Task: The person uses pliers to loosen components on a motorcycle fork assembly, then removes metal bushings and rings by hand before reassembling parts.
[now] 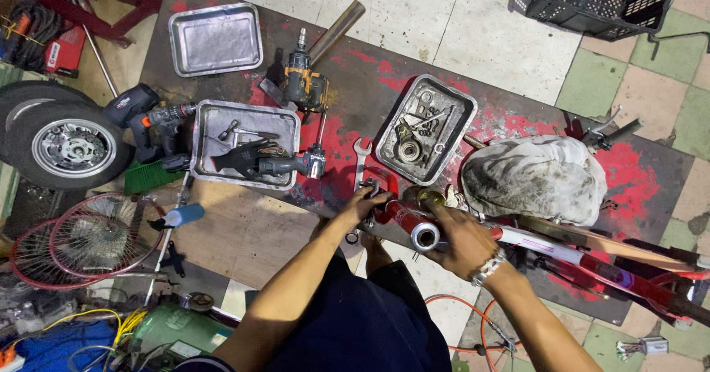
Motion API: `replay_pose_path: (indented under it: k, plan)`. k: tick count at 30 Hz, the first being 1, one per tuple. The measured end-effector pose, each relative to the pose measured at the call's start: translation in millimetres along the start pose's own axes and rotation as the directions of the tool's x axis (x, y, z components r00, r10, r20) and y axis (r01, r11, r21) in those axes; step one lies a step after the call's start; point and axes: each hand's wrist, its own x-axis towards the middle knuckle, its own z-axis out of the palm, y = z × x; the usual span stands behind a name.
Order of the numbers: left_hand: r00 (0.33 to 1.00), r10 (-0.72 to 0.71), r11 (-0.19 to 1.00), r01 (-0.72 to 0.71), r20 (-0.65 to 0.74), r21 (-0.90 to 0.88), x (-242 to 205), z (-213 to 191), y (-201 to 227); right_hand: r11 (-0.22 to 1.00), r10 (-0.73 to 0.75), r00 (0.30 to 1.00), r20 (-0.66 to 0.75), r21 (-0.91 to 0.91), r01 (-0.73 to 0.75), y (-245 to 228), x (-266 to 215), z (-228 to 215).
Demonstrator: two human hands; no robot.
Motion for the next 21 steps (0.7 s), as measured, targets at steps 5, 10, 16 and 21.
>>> replay_pose_path:
  k: [5,10,16,21]
  plan:
    - [0.995,-0.003,0.997,-0.005,0.096,0.083,-4,-17,1,0.992,-0.103,0.9,-0.424,0.021,0.124,1,-43,-9]
    - [0.976,0.015,0.993,0.011,0.218,-0.118,-7,-20,4,0.932,0.23,0.761,-0.606,0.363,0.008,3,-112,102]
    - [0.971,0.148,0.973,-0.109,0.19,-0.204,-15,-18,10,0.612,0.718,0.658,-0.228,0.657,-0.44,112,-59,287]
    - [0.991,0.107,0.987,-0.097,0.076,-0.125,-29,-22,15,0.478,0.824,0.562,0.074,0.441,-0.759,197,0,377]
